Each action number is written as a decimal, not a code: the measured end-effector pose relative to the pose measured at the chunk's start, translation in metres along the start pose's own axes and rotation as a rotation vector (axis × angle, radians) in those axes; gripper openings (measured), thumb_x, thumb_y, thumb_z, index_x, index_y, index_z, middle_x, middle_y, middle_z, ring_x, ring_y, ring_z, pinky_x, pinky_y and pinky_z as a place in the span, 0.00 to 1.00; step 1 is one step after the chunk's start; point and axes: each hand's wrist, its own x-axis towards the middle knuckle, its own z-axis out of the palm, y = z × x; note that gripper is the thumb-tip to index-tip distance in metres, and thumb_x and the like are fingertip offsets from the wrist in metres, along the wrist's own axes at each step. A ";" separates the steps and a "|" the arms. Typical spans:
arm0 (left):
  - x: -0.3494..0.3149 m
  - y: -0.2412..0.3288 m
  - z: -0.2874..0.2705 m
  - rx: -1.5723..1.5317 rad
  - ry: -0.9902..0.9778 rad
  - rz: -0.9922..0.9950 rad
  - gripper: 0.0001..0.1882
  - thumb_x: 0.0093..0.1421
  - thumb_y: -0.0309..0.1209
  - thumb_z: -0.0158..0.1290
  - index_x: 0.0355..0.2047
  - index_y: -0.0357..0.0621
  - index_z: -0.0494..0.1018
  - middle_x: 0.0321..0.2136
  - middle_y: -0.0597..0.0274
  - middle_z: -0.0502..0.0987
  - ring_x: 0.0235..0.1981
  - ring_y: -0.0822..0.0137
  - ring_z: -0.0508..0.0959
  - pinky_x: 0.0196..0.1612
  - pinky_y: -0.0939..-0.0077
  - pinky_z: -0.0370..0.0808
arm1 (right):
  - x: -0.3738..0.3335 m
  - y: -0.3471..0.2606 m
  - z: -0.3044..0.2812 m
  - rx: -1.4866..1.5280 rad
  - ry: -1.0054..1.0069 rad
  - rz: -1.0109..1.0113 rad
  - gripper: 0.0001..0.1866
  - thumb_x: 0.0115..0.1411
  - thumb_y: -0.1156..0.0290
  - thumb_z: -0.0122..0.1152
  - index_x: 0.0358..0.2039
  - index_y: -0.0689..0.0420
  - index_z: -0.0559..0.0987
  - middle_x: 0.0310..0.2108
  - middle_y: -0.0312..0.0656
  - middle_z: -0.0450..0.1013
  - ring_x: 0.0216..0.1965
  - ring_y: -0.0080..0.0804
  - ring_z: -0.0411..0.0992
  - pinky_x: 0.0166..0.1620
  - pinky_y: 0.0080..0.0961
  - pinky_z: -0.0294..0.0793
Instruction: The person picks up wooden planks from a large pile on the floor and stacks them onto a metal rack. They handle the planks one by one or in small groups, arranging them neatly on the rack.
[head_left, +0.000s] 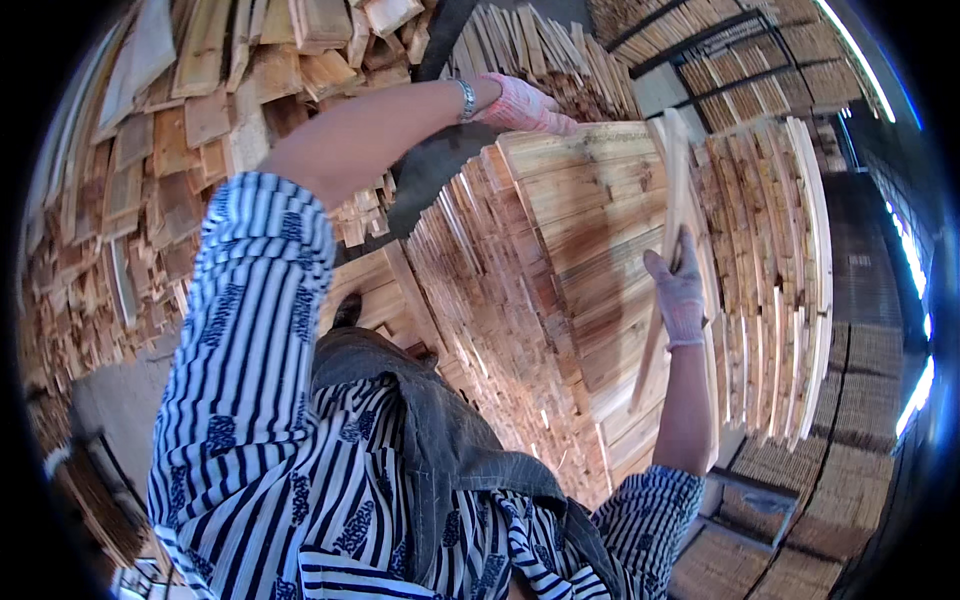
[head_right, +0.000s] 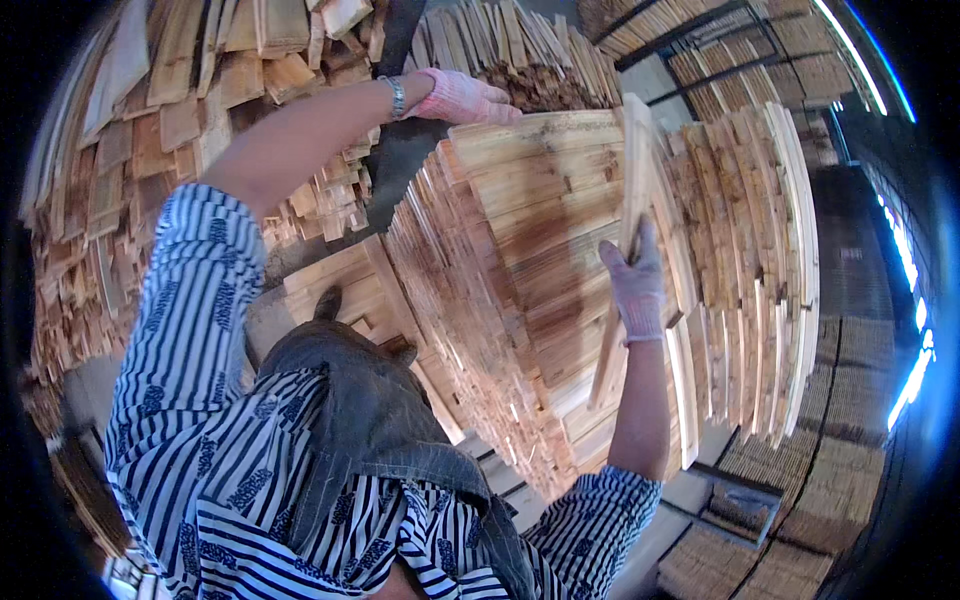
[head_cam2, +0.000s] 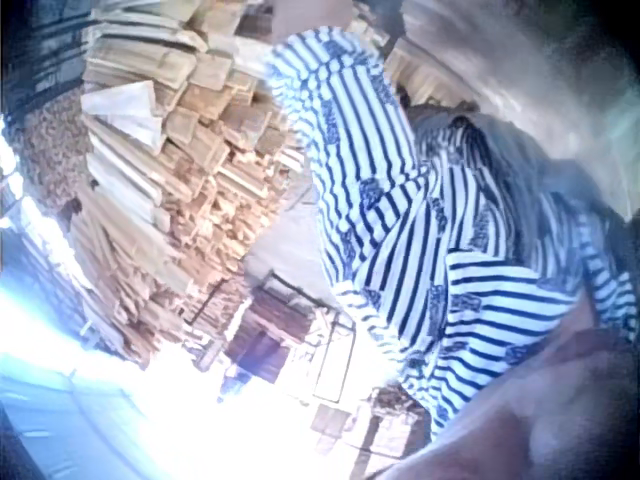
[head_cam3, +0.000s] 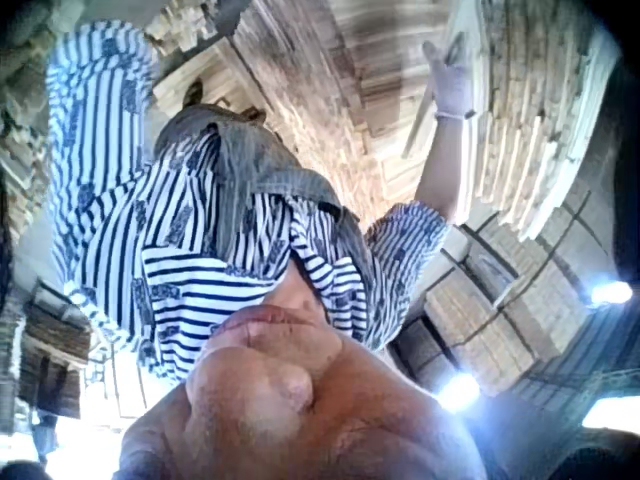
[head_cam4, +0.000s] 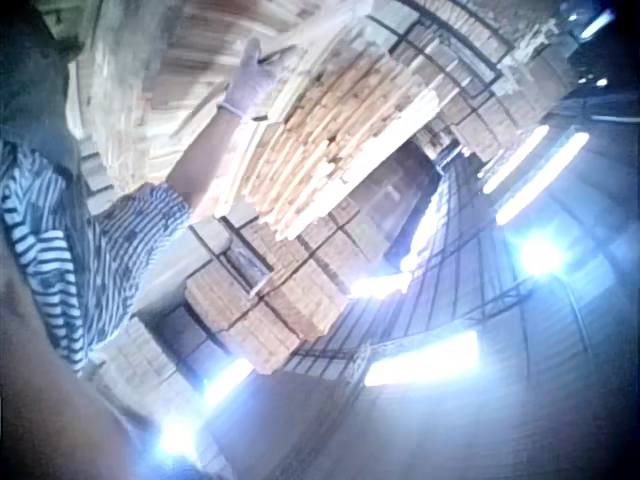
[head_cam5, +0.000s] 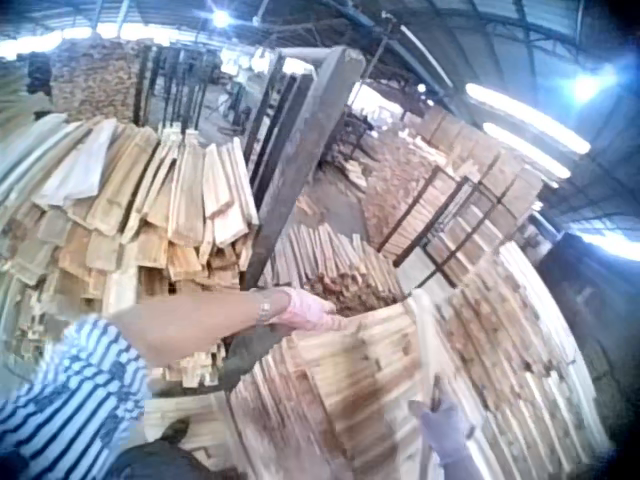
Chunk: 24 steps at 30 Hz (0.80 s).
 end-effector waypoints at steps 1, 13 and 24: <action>0.014 -0.008 0.010 0.016 -0.011 0.005 0.56 0.62 0.73 0.41 0.74 0.38 0.49 0.73 0.48 0.54 0.73 0.53 0.56 0.72 0.63 0.57 | 0.002 -0.004 0.011 -0.161 -0.050 -0.083 0.43 0.65 0.61 0.67 0.73 0.62 0.55 0.65 0.54 0.66 0.60 0.35 0.70 0.62 0.28 0.69; 0.068 -0.040 0.035 0.345 -0.115 0.270 0.30 0.66 0.40 0.49 0.68 0.53 0.64 0.65 0.49 0.66 0.63 0.53 0.70 0.66 0.66 0.67 | -0.021 0.037 0.068 -0.661 0.021 0.071 0.39 0.66 0.40 0.51 0.71 0.48 0.60 0.68 0.58 0.58 0.69 0.61 0.57 0.69 0.53 0.56; 0.160 -0.125 0.028 -0.755 -0.518 0.197 0.30 0.68 0.43 0.54 0.66 0.43 0.67 0.62 0.58 0.73 0.60 0.68 0.75 0.66 0.70 0.69 | -0.012 0.002 0.052 -0.552 -0.142 0.085 0.43 0.66 0.42 0.51 0.71 0.62 0.57 0.63 0.64 0.60 0.67 0.65 0.56 0.70 0.53 0.50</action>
